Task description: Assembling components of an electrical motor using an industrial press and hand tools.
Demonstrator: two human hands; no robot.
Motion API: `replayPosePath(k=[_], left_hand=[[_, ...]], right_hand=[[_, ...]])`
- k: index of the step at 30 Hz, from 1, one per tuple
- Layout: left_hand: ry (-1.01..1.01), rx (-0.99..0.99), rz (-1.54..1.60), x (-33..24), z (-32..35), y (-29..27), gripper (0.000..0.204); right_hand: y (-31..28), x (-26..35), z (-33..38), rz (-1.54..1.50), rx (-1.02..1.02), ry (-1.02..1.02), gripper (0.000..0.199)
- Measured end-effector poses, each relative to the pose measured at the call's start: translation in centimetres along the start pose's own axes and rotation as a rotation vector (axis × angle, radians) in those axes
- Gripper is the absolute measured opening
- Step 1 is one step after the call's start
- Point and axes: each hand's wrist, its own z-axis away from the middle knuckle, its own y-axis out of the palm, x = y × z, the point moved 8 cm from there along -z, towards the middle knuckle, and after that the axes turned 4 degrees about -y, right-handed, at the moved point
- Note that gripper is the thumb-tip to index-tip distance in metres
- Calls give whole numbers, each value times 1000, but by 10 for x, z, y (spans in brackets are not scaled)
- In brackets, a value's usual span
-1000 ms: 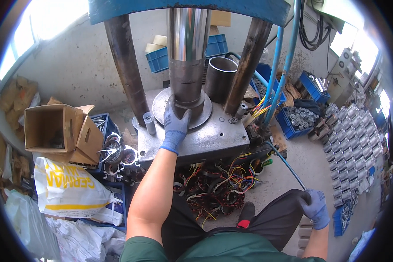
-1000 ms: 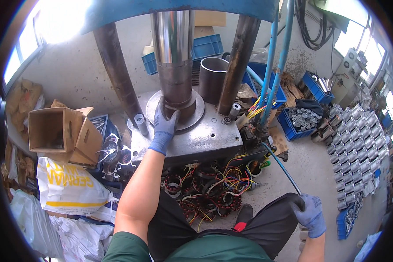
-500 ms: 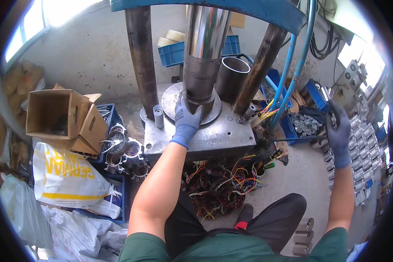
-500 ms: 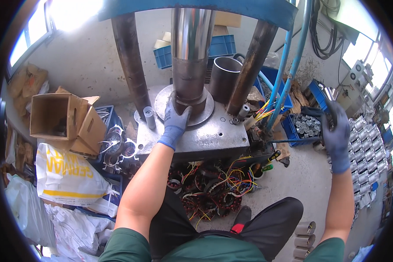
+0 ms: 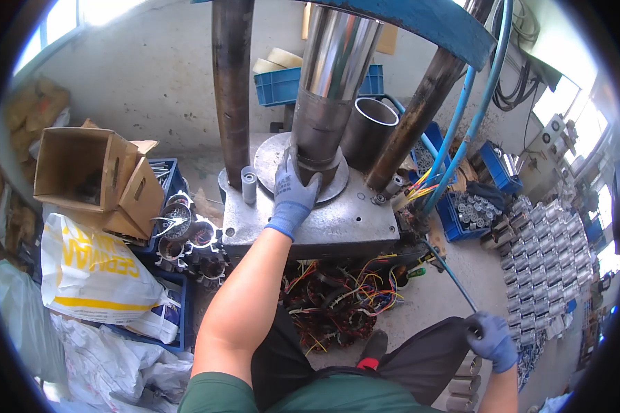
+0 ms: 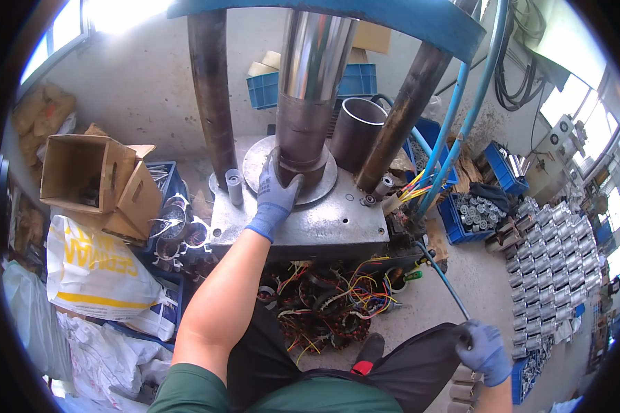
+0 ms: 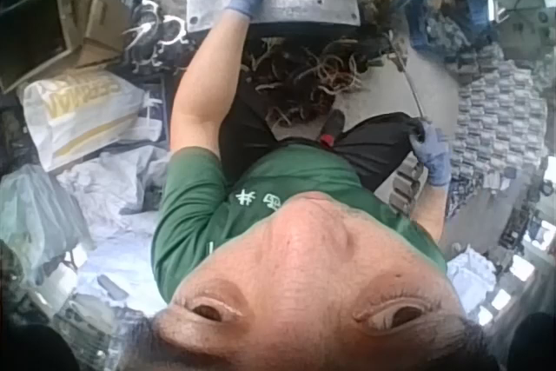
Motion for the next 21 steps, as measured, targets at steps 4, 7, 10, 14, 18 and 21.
replayPosePath(k=[4, 7, 10, 14, 18, 21], left_hand=[[6, -25, -6, 3, 0, -2, 90], [16, -19, -10, 4, 0, 1, 90], [18, -1, -8, 4, -1, 2, 91], [2, 3, -9, 5, 0, 1, 91], [17, -11, -13, 4, 0, 1, 90], [17, -10, -20, 1, 0, 1, 89]], right_hand=[[24, 7, 11, 109, 65, -2, 20], [31, -5, 21, 129, -23, 0, 20], [26, -7, 23, 131, -116, -7, 20], [27, -9, 23, 149, -110, 21, 21], [28, -10, 25, 182, -141, 5, 21], [29, -13, 28, 214, -191, -28, 21]])
